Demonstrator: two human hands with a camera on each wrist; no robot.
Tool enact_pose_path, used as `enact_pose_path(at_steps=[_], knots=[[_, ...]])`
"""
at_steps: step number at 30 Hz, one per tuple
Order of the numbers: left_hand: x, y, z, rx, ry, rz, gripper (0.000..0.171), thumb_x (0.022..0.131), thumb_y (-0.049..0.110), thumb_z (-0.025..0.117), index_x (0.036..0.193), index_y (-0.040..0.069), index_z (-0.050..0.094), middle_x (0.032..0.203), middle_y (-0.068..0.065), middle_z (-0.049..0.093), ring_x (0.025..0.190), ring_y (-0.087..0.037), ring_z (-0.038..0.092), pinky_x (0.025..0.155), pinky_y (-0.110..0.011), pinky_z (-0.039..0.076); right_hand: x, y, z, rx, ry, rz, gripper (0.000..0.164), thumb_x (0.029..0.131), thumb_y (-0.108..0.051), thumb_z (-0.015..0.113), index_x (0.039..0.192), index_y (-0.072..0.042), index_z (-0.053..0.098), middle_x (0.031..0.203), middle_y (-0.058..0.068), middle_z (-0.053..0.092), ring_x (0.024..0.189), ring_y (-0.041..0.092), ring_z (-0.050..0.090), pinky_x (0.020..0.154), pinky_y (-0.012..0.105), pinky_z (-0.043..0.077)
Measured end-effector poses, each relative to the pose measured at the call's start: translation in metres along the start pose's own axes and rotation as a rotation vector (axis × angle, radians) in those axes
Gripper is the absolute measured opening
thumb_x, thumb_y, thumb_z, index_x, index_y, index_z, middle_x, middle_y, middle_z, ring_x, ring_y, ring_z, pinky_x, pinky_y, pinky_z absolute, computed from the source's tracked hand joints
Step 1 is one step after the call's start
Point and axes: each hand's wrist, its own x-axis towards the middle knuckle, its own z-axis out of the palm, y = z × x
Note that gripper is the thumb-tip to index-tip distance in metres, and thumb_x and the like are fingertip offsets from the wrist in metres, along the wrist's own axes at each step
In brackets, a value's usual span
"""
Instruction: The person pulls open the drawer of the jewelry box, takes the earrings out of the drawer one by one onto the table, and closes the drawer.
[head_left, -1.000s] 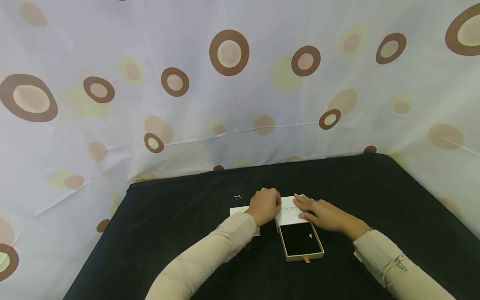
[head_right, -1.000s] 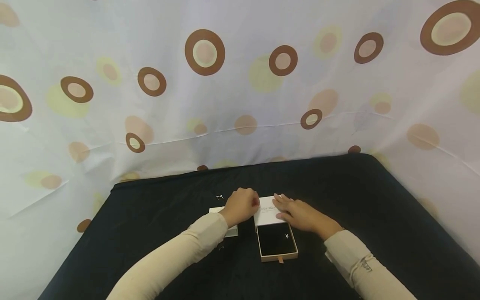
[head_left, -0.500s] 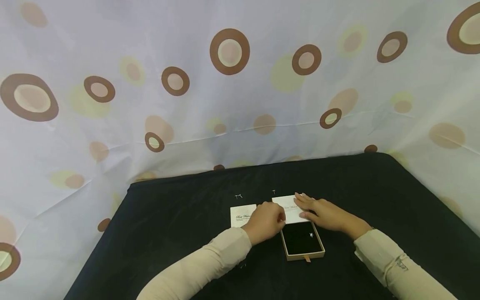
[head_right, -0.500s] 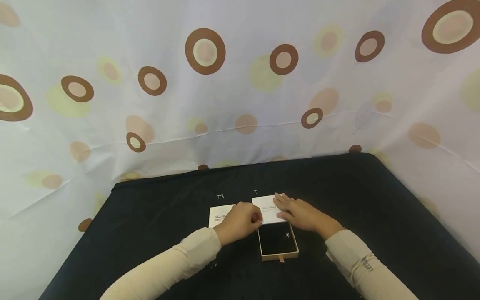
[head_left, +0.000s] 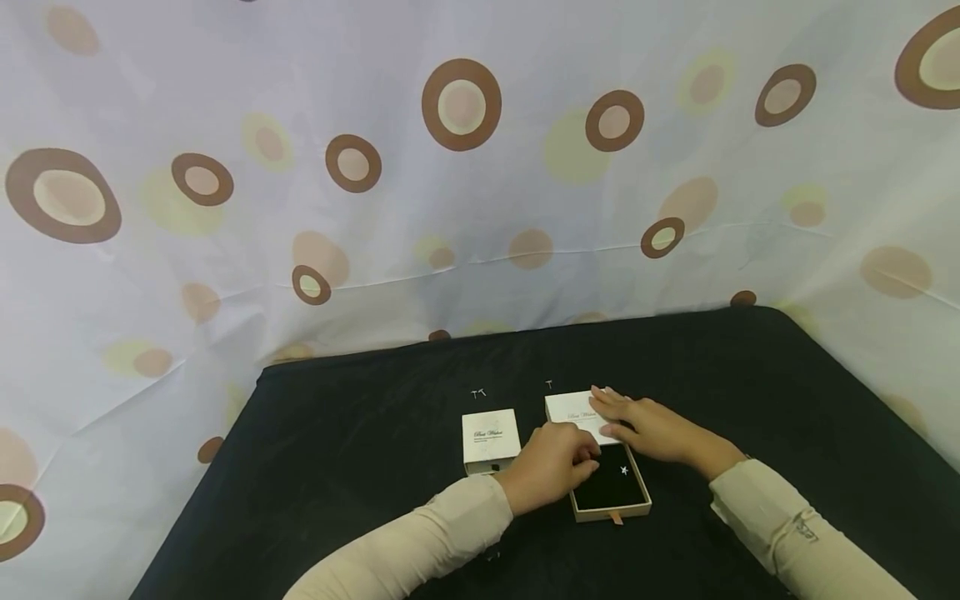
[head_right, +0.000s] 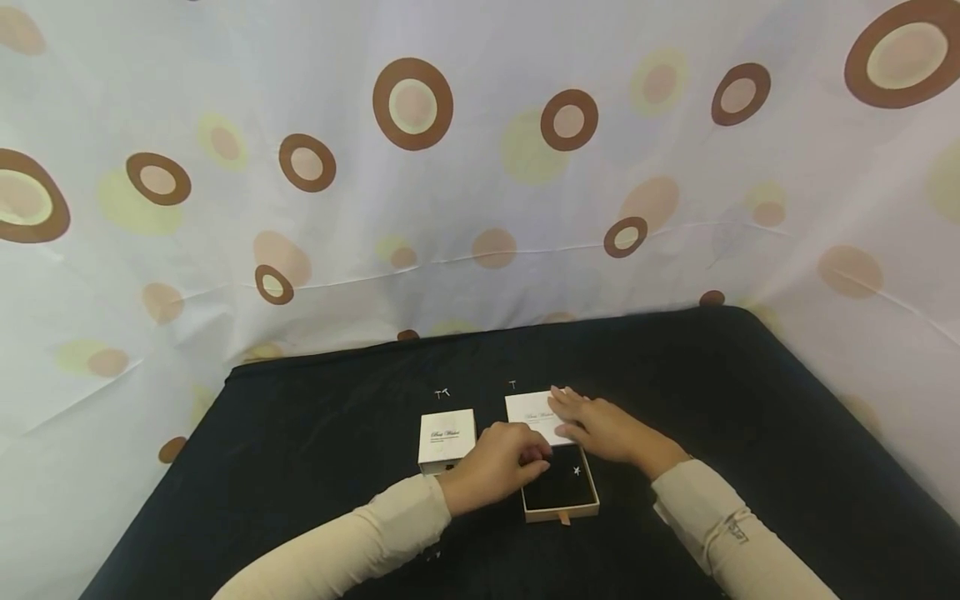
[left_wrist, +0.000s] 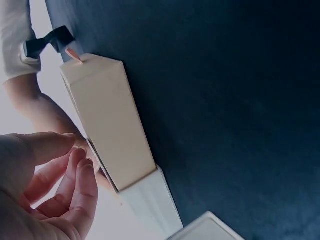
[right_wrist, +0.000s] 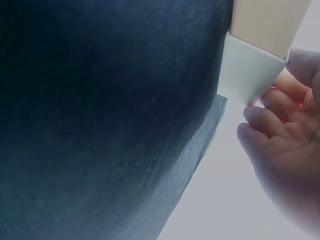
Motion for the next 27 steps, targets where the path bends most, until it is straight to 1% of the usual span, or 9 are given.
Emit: enact_pose_path(at_steps=[4, 6, 11, 15, 21, 27], knots=[[0.004, 0.004, 0.005, 0.015, -0.015, 0.004, 0.009, 0.088, 0.013, 0.069, 0.094, 0.009, 0.074, 0.085, 0.005, 0.070, 0.073, 0.004, 0.060, 0.066, -0.008, 0.045, 0.000, 0.001, 0.000, -0.002, 0.004, 0.010, 0.052, 0.099, -0.023, 0.052, 0.140, 0.006, 0.041, 0.149, 0.026, 0.031, 0.135, 0.044, 0.031, 0.103, 0.059, 0.033], [0.006, 0.005, 0.008, 0.023, -0.010, 0.015, 0.008, 0.087, 0.013, 0.070, 0.093, 0.009, 0.074, 0.084, 0.005, 0.070, 0.073, 0.005, 0.060, 0.066, -0.007, 0.045, -0.001, 0.001, 0.000, 0.001, 0.004, 0.012, 0.051, 0.099, -0.021, 0.053, 0.140, 0.007, 0.040, 0.149, 0.025, 0.031, 0.135, 0.044, 0.030, 0.104, 0.058, 0.032], [0.008, 0.006, 0.016, 0.027, 0.013, 0.025, 0.006, 0.086, 0.013, 0.071, 0.091, 0.010, 0.074, 0.082, 0.006, 0.071, 0.071, 0.006, 0.059, 0.066, -0.007, 0.044, -0.001, 0.000, 0.000, 0.006, 0.007, 0.002, 0.052, 0.099, -0.025, 0.052, 0.139, 0.007, 0.041, 0.148, 0.026, 0.032, 0.135, 0.045, 0.031, 0.103, 0.058, 0.033], [0.011, 0.007, 0.021, 0.024, 0.017, 0.024, 0.007, 0.086, 0.013, 0.071, 0.091, 0.010, 0.074, 0.083, 0.007, 0.071, 0.072, 0.006, 0.060, 0.067, -0.006, 0.044, 0.000, 0.002, 0.001, -0.003, 0.016, -0.002, 0.052, 0.099, -0.024, 0.053, 0.139, 0.007, 0.041, 0.147, 0.026, 0.033, 0.134, 0.044, 0.031, 0.103, 0.058, 0.034], [0.014, 0.008, 0.027, 0.018, 0.013, 0.001, 0.007, 0.086, 0.012, 0.071, 0.092, 0.011, 0.074, 0.085, 0.007, 0.071, 0.073, 0.006, 0.060, 0.067, -0.007, 0.044, 0.001, 0.004, 0.004, -0.007, 0.015, 0.004, 0.053, 0.098, -0.024, 0.053, 0.139, 0.007, 0.041, 0.148, 0.025, 0.032, 0.136, 0.042, 0.031, 0.105, 0.056, 0.033], [0.016, 0.010, 0.031, 0.048, 0.028, -0.008, 0.006, 0.085, 0.013, 0.072, 0.090, 0.013, 0.075, 0.082, 0.009, 0.071, 0.072, 0.007, 0.059, 0.067, -0.007, 0.044, 0.001, 0.004, 0.004, -0.008, 0.021, 0.005, 0.052, 0.098, -0.023, 0.054, 0.139, 0.007, 0.041, 0.148, 0.025, 0.033, 0.136, 0.042, 0.031, 0.105, 0.056, 0.033]])
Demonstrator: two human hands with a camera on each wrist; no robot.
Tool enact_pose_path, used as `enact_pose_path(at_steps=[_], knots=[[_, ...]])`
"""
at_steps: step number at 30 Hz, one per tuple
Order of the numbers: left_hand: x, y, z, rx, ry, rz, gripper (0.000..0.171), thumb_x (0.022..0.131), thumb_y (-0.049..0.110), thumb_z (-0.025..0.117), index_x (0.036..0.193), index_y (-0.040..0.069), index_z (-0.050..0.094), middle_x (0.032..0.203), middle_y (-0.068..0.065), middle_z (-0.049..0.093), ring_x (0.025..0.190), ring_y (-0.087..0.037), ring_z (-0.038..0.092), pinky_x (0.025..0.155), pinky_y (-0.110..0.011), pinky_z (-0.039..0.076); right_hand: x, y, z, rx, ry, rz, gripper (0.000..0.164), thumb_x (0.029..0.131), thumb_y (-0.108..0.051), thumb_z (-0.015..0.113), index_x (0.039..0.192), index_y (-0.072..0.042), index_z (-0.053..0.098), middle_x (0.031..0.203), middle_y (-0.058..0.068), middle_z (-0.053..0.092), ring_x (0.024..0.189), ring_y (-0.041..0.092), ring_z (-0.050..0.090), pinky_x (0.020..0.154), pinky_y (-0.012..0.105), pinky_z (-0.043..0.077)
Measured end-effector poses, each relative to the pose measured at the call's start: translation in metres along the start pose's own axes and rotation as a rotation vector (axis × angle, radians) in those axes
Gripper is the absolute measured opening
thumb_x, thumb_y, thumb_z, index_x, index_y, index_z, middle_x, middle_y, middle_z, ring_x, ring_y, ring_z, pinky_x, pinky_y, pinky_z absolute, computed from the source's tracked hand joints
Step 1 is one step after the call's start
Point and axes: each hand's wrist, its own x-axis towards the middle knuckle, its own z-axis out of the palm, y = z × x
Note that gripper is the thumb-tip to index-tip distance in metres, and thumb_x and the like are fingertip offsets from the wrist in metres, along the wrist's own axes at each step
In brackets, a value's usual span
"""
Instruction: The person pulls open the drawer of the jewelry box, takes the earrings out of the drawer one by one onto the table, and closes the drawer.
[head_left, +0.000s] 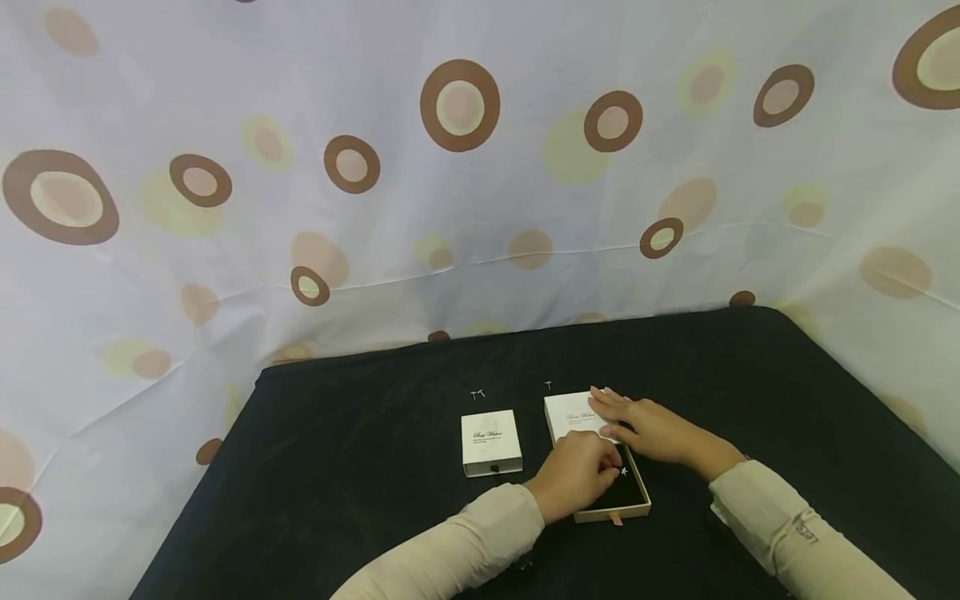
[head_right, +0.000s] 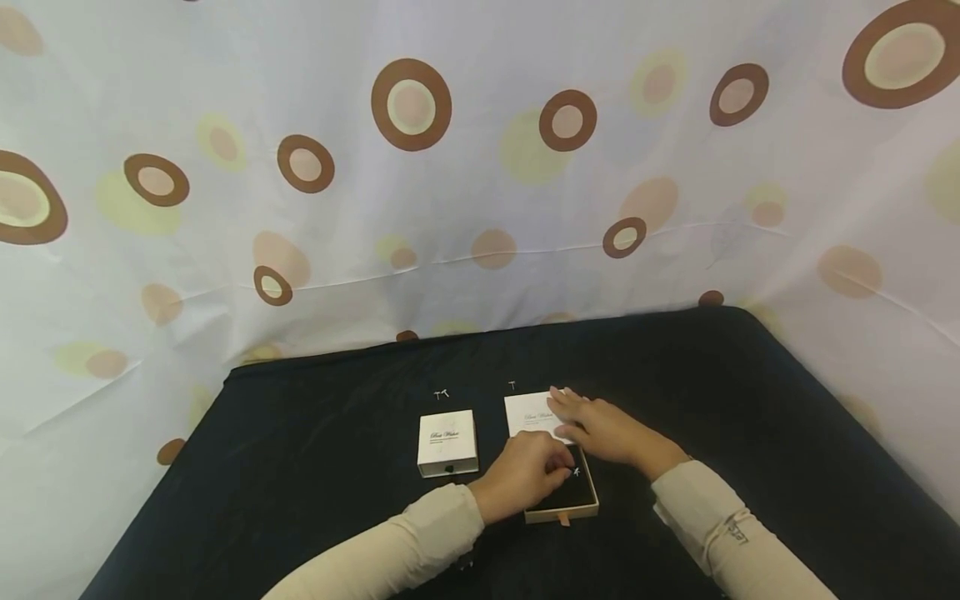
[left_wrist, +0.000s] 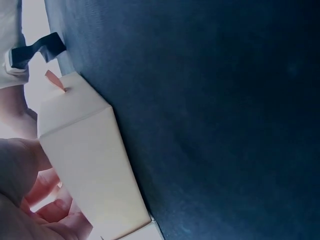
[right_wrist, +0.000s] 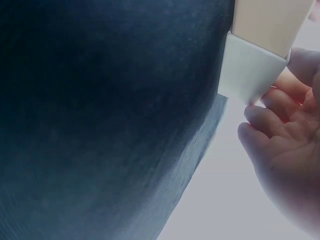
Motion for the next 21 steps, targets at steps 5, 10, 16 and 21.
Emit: enact_pose_path(at_steps=[5, 10, 16, 21], knots=[[-0.0003, 0.0009, 0.0031, 0.043, 0.016, 0.006, 0.004, 0.085, 0.015, 0.072, 0.089, 0.015, 0.075, 0.082, 0.010, 0.070, 0.074, 0.006, 0.059, 0.068, -0.008, 0.044, 0.0000, -0.0001, -0.0003, 0.005, -0.003, -0.001, 0.052, 0.098, -0.023, 0.053, 0.139, 0.007, 0.041, 0.148, 0.025, 0.032, 0.135, 0.043, 0.031, 0.105, 0.056, 0.032], [-0.0010, 0.0030, 0.0040, 0.098, 0.033, 0.024, 0.004, 0.087, 0.016, 0.071, 0.087, 0.016, 0.075, 0.082, 0.009, 0.068, 0.074, 0.004, 0.058, 0.067, -0.009, 0.045, -0.0002, -0.0007, -0.0010, 0.010, -0.004, -0.003, 0.052, 0.099, -0.023, 0.053, 0.139, 0.007, 0.041, 0.148, 0.025, 0.032, 0.135, 0.043, 0.030, 0.105, 0.056, 0.032], [-0.0014, 0.0048, 0.0042, 0.108, 0.043, 0.031, 0.005, 0.087, 0.014, 0.070, 0.084, 0.016, 0.074, 0.080, 0.009, 0.066, 0.071, 0.004, 0.054, 0.065, -0.008, 0.043, -0.0012, -0.0019, -0.0017, -0.003, 0.010, -0.016, 0.051, 0.099, -0.023, 0.052, 0.138, 0.008, 0.042, 0.146, 0.027, 0.034, 0.134, 0.045, 0.032, 0.103, 0.057, 0.034], [-0.0021, 0.0041, 0.0051, 0.097, 0.047, 0.035, 0.005, 0.087, 0.015, 0.071, 0.084, 0.016, 0.073, 0.080, 0.009, 0.066, 0.071, 0.005, 0.054, 0.065, -0.008, 0.042, -0.0014, -0.0026, -0.0024, 0.003, 0.008, -0.016, 0.051, 0.099, -0.026, 0.052, 0.137, 0.007, 0.044, 0.146, 0.027, 0.035, 0.134, 0.044, 0.033, 0.103, 0.056, 0.034]])
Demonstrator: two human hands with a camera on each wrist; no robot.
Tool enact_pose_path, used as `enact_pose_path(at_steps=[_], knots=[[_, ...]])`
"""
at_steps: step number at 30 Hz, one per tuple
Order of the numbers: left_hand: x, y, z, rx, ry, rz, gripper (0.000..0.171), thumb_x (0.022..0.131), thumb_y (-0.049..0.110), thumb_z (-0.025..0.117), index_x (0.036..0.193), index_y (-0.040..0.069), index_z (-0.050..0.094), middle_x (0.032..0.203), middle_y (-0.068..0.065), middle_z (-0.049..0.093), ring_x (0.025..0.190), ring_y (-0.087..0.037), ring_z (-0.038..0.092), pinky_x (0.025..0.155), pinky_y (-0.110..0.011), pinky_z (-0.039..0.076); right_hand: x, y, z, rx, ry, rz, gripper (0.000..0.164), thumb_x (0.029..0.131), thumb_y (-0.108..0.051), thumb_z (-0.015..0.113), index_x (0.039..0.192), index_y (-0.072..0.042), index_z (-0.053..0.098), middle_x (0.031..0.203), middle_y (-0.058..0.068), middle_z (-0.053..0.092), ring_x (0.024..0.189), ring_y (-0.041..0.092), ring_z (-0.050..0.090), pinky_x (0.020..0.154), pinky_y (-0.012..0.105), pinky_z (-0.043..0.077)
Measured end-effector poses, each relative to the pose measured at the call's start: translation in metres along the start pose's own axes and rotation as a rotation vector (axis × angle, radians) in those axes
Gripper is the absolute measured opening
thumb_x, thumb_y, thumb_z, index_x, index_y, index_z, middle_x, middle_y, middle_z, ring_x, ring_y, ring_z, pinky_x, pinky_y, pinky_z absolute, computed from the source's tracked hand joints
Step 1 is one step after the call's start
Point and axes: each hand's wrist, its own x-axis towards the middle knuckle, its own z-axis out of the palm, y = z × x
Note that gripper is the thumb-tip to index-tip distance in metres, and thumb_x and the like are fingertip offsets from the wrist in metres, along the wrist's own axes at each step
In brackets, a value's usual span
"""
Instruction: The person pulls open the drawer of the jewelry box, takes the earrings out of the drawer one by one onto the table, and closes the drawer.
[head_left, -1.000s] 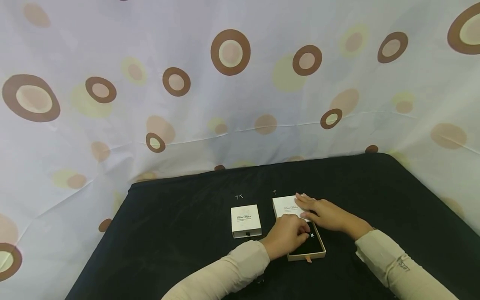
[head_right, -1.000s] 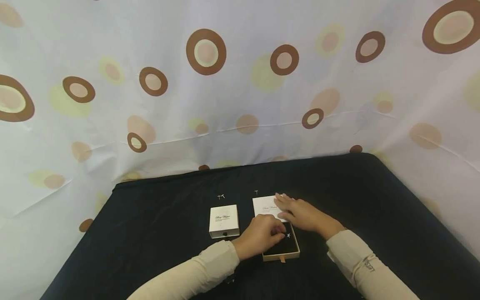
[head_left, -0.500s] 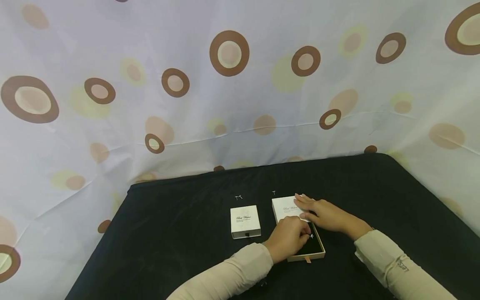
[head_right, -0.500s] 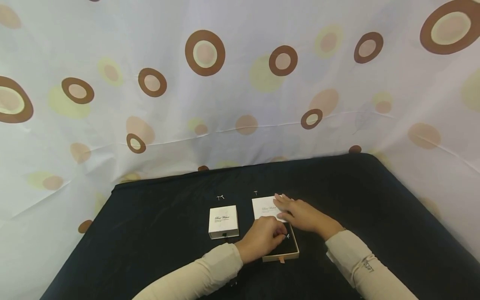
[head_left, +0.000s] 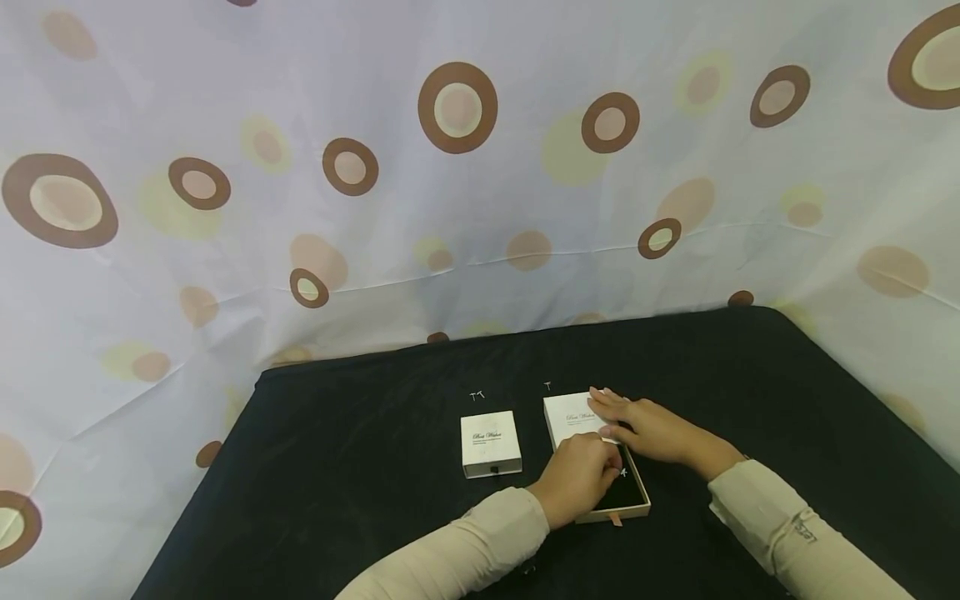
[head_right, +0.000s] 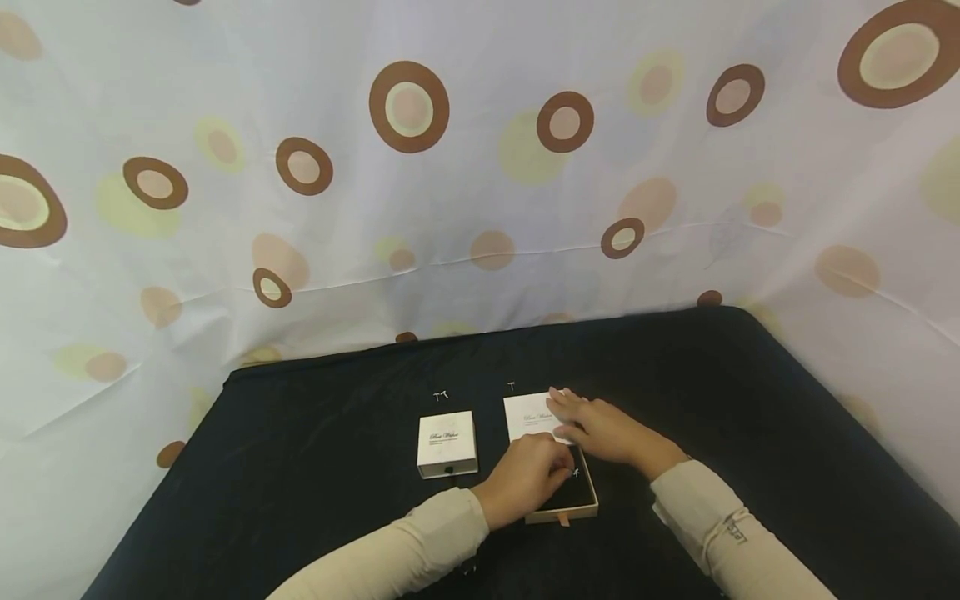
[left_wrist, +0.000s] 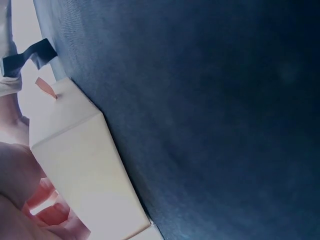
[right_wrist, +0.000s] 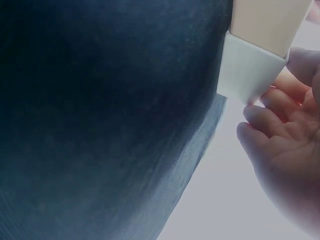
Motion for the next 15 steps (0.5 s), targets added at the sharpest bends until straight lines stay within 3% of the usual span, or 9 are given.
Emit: enact_pose_path(at_steps=[15], knots=[[0.0003, 0.0007, 0.0028, 0.018, 0.012, -0.007, 0.008, 0.089, 0.016, 0.069, 0.082, 0.016, 0.073, 0.077, 0.009, 0.064, 0.068, 0.005, 0.052, 0.063, -0.008, 0.041, 0.0010, 0.0014, 0.0006, -0.012, 0.006, -0.014, 0.051, 0.099, -0.026, 0.051, 0.137, 0.008, 0.044, 0.146, 0.027, 0.035, 0.133, 0.045, 0.034, 0.102, 0.057, 0.035]])
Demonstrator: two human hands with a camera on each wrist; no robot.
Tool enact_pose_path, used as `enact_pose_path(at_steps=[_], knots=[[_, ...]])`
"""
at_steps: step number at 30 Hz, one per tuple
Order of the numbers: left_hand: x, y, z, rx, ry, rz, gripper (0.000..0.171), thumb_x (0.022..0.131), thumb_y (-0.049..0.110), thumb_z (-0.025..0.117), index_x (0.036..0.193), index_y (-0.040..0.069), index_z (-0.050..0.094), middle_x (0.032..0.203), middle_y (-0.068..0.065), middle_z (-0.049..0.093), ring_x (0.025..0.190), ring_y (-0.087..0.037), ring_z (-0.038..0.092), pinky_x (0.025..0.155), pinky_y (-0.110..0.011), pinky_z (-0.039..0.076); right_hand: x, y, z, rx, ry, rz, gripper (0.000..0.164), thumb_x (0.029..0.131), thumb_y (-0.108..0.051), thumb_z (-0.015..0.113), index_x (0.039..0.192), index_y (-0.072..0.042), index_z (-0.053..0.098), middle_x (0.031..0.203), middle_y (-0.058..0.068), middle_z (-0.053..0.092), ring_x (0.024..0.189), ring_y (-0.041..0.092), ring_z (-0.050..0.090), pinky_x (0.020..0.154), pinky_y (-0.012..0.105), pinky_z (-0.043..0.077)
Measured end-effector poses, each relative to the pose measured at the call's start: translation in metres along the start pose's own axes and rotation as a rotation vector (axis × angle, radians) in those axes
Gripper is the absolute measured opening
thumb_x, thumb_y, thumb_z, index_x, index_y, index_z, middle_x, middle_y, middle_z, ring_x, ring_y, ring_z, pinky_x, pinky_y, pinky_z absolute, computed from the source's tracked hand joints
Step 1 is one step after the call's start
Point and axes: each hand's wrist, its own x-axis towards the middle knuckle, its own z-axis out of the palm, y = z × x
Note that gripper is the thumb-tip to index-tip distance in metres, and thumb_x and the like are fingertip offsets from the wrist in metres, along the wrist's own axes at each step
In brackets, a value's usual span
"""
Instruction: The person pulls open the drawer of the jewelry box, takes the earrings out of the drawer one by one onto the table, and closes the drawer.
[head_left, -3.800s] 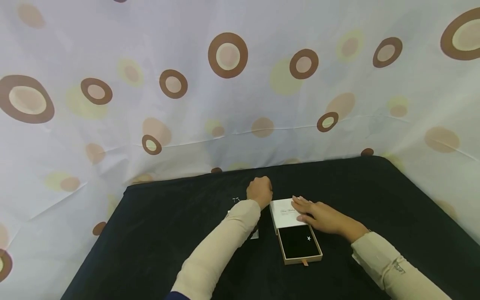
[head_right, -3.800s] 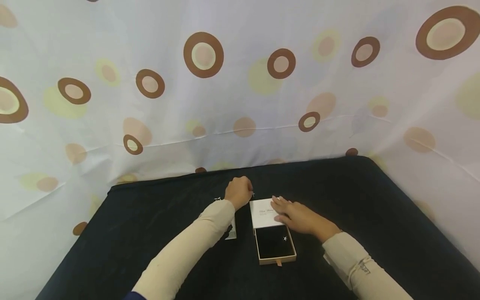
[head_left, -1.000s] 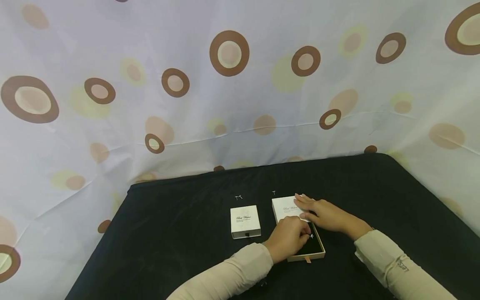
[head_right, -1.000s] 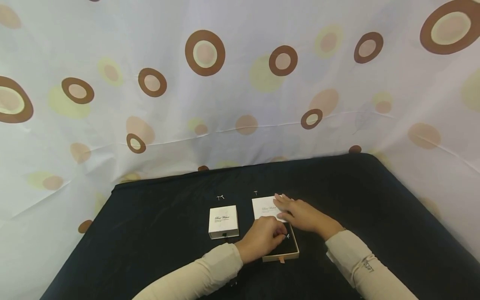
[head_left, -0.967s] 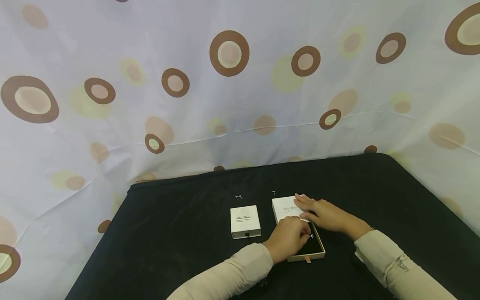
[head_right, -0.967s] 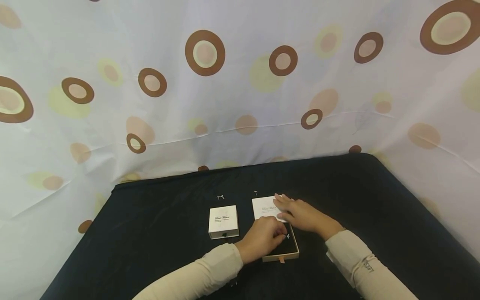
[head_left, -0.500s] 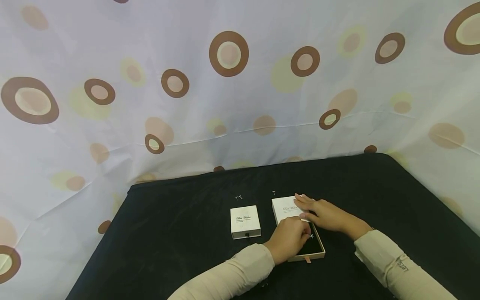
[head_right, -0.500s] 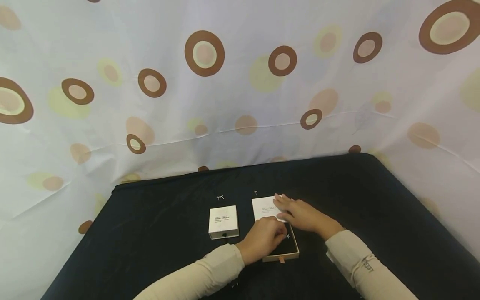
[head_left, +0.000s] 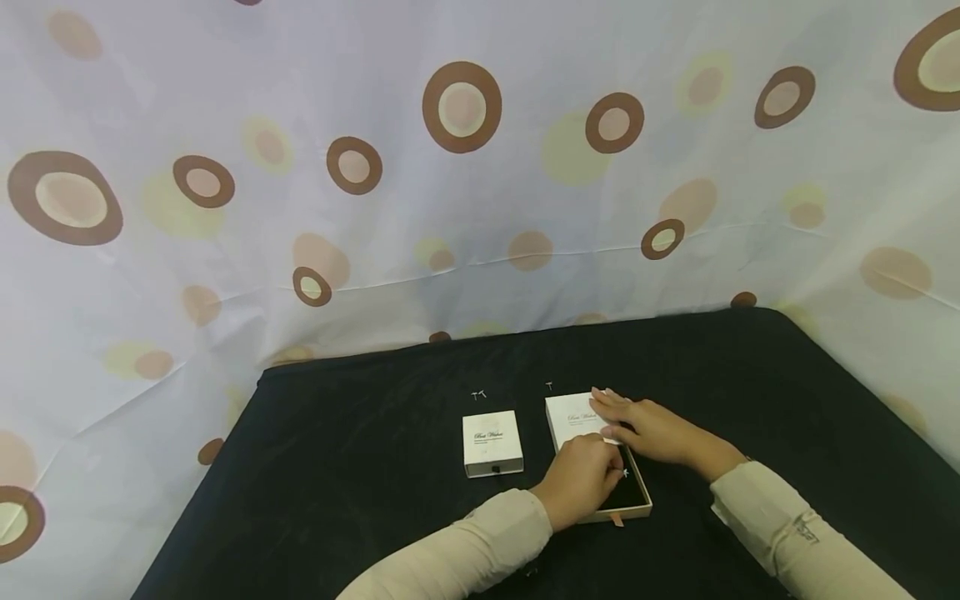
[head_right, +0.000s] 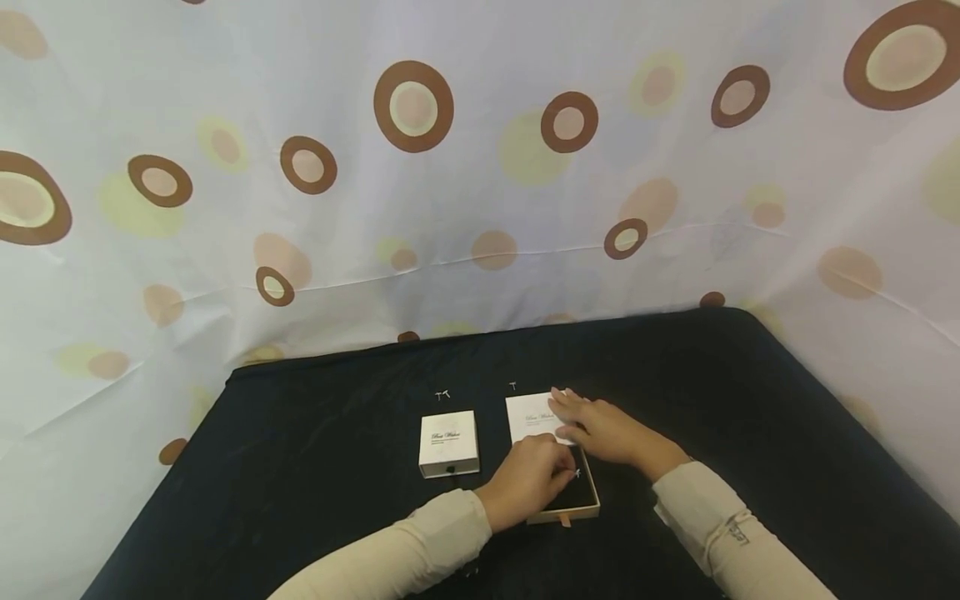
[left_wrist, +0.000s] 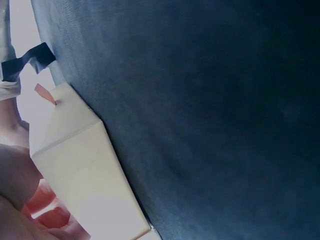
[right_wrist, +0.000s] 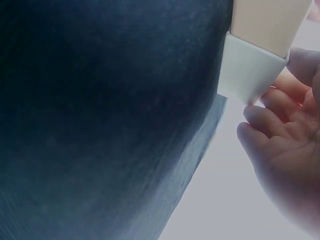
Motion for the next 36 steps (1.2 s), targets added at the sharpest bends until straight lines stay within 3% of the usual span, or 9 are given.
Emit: enact_pose_path(at_steps=[11, 24, 36], knots=[[0.0015, 0.0027, -0.0015, 0.018, -0.004, 0.010, 0.005, 0.088, 0.015, 0.070, 0.084, 0.015, 0.074, 0.080, 0.008, 0.067, 0.073, 0.003, 0.057, 0.068, -0.009, 0.045, -0.0018, -0.0031, -0.0046, 0.001, -0.008, 0.026, 0.052, 0.099, -0.028, 0.051, 0.139, 0.006, 0.042, 0.147, 0.025, 0.034, 0.134, 0.042, 0.034, 0.103, 0.056, 0.035], [0.0024, 0.0034, 0.0018, 0.135, -0.009, 0.070, 0.013, 0.089, 0.012, 0.067, 0.077, 0.016, 0.071, 0.075, 0.008, 0.064, 0.071, -0.001, 0.055, 0.066, -0.010, 0.043, -0.0021, -0.0026, -0.0024, -0.004, 0.006, 0.018, 0.052, 0.099, -0.027, 0.051, 0.138, 0.006, 0.043, 0.146, 0.025, 0.036, 0.133, 0.042, 0.035, 0.103, 0.056, 0.035], [-0.0005, 0.0023, 0.0051, 0.094, -0.030, 0.016, 0.006, 0.089, 0.015, 0.069, 0.086, 0.015, 0.074, 0.085, 0.007, 0.067, 0.080, -0.002, 0.058, 0.074, -0.013, 0.046, -0.0013, -0.0010, 0.0018, -0.009, 0.019, 0.005, 0.051, 0.099, -0.026, 0.051, 0.138, 0.006, 0.043, 0.146, 0.025, 0.037, 0.133, 0.042, 0.036, 0.102, 0.056, 0.036]])
